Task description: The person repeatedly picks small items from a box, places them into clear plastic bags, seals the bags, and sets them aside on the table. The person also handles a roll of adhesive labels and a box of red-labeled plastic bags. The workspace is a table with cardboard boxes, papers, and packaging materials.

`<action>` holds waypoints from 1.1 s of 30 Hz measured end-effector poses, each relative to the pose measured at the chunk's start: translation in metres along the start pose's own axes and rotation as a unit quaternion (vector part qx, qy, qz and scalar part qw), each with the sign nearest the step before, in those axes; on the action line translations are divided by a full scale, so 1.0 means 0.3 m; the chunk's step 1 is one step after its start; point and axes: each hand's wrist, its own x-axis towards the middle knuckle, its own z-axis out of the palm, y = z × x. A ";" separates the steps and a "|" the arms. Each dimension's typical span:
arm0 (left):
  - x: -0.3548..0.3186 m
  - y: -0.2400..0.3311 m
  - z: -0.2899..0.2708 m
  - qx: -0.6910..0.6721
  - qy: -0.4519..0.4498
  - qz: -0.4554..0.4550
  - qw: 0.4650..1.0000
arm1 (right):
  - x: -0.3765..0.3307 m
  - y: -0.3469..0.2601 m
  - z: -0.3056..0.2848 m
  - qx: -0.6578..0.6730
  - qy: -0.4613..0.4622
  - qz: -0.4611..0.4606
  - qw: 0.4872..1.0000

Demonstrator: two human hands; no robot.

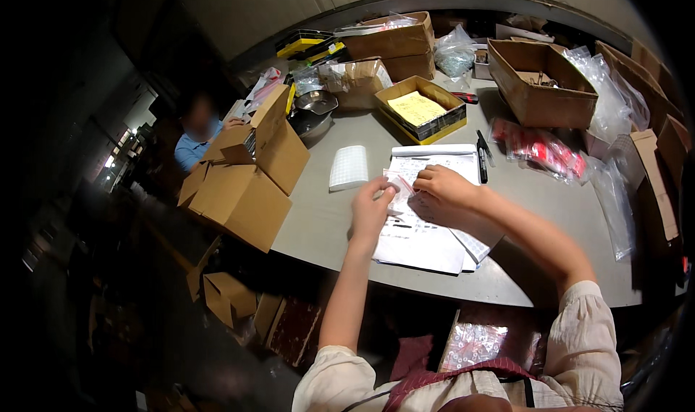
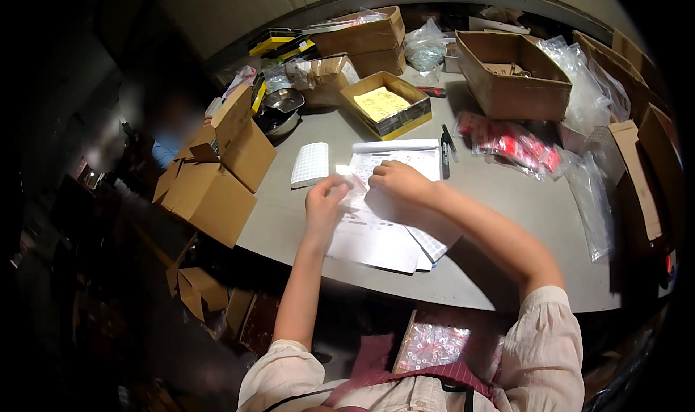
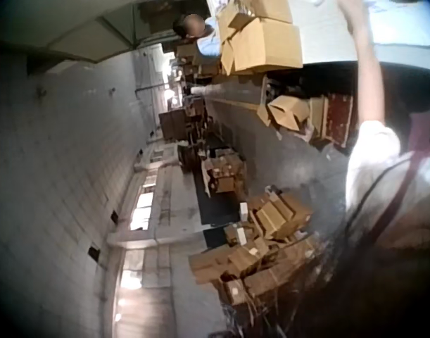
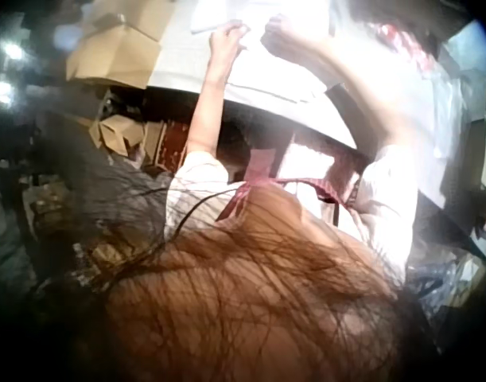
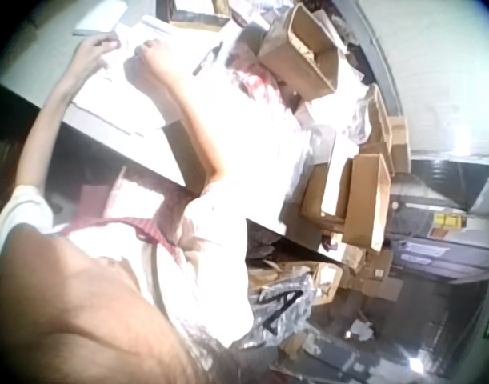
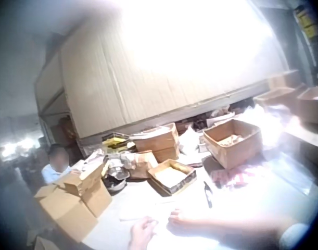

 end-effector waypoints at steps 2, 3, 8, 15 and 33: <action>0.042 0.011 0.030 -0.046 0.009 -0.014 0.999 | -0.010 0.006 0.022 -0.017 0.025 -0.002 1.000; 0.049 -0.001 0.043 -0.060 0.019 -0.012 0.998 | -0.009 -0.002 0.027 -0.018 0.016 0.008 1.000; 0.056 -0.020 0.070 -0.067 0.034 -0.037 0.996 | -0.021 -0.003 0.028 0.057 0.033 0.069 0.995; 0.039 0.031 0.057 0.089 0.054 -0.017 0.994 | -0.030 -0.022 0.023 0.063 0.190 0.141 0.970; -0.006 0.080 0.149 -0.205 -0.036 -0.091 0.974 | 0.027 -0.101 0.005 -0.051 0.259 0.084 0.961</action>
